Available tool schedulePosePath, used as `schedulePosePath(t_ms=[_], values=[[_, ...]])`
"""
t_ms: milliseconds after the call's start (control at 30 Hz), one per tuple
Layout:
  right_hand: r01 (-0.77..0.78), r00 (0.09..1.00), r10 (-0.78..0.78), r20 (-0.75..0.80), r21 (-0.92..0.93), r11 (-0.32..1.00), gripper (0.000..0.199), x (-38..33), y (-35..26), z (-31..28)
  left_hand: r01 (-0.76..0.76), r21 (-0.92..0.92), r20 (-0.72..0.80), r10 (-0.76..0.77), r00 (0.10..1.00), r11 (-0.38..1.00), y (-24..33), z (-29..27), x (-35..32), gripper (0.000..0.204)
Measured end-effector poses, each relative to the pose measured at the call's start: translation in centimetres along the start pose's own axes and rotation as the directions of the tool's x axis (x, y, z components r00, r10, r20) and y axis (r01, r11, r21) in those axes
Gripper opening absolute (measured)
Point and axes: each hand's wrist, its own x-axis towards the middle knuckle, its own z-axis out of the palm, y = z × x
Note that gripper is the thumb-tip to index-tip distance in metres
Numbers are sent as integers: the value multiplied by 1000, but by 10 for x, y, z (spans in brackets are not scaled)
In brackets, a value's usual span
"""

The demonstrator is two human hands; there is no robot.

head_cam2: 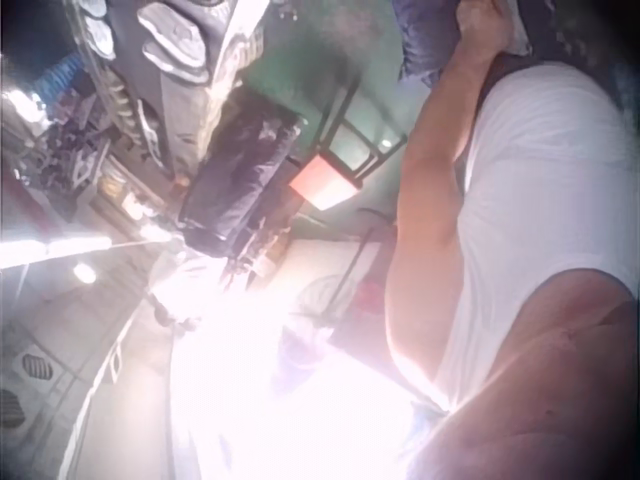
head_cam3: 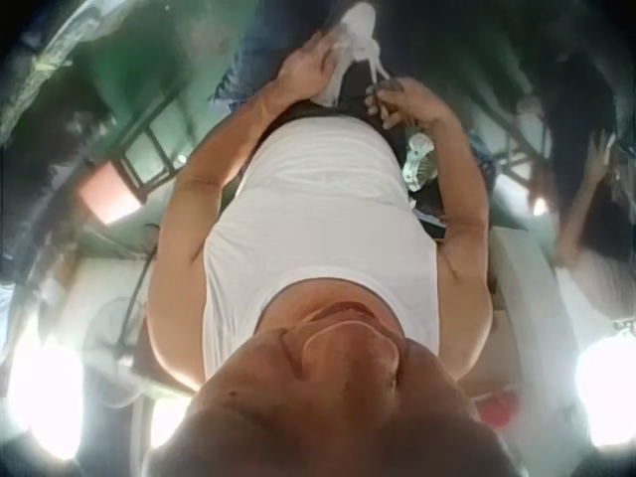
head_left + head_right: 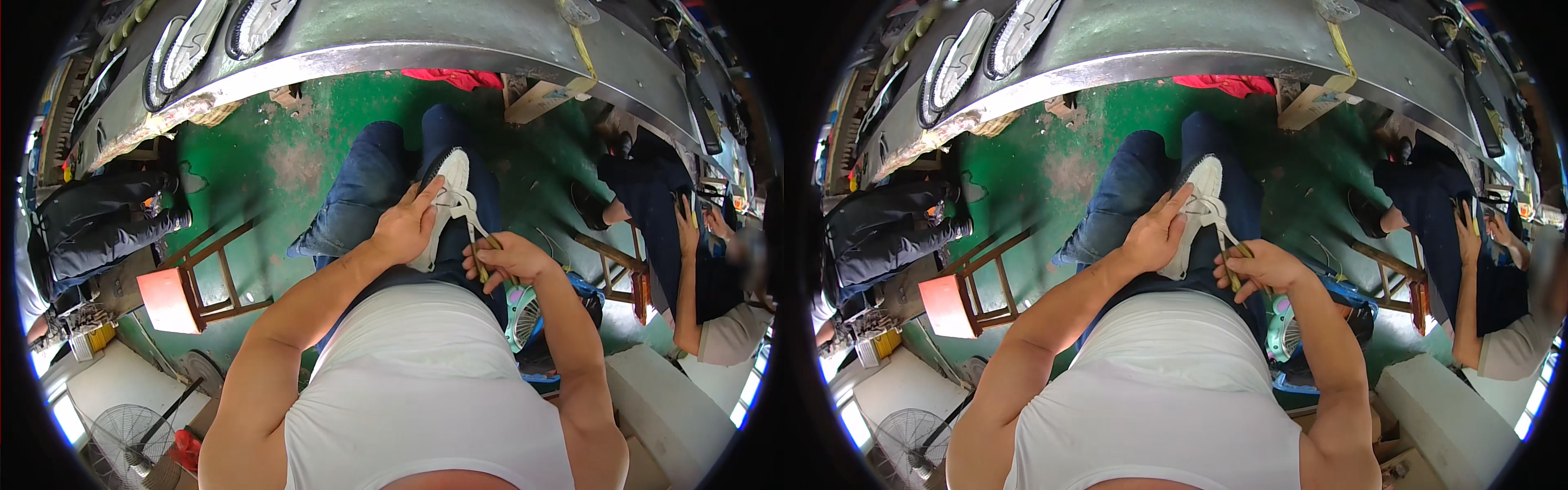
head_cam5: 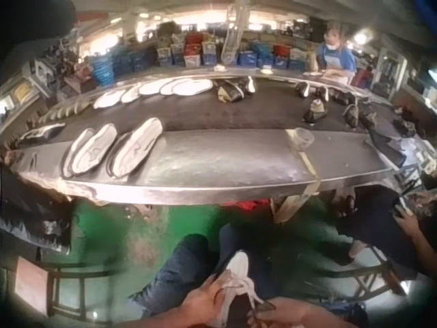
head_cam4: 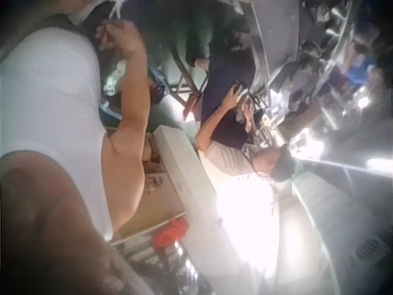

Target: Pulling and stretching shoe upper material over a shoe last using lasting pincers.

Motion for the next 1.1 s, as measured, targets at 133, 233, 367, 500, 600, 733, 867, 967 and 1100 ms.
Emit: schedulePosePath(t_ms=[133, 233, 367, 500, 600, 733, 867, 967, 1100], values=[[198, 908, -309, -282, -360, 912, 40, 1, -8, 8, 92, 143, 239, -125, 963, 985, 26, -15, 3, 55], [274, 750, -611, -253, -722, 636, 45, 38, -9, 2, 71, 195, 278, -125, 952, 978, 27, -7, 1, 59], [195, 833, -507, -222, -739, 645, 44, 27, -45, 24, 226, -46, 32, -225, 974, 973, 2, 14, -11, 72], [276, 619, -784, 33, -944, 179, 42, 26, -12, 30, 259, -155, 125, -241, 963, 954, -4, 14, -12, 85], [102, 824, -565, -38, -972, 213, 37, 19, -10, 28, 412, -334, 561, -172, 810, 848, -6, -30, -24, 89], [398, 757, -651, -59, -748, 531, 36, 15, 19, 4, 343, -567, 389, -124, 913, 749, -14, -25, -28, 88], [474, 775, -579, -252, -373, 798, 43, 29, 69, -26, 354, -790, 324, -149, 934, 500, -5, -85, -11, 64], [493, 804, -530, -270, -195, 848, 48, 35, 70, -32, 194, -852, 159, -112, 981, 486, 26, -156, 41, 61], [451, 849, -464, -252, -113, 885, 51, 36, 49, -36, 57, -735, -65, -154, 986, 676, 71, -233, 201, 69]])
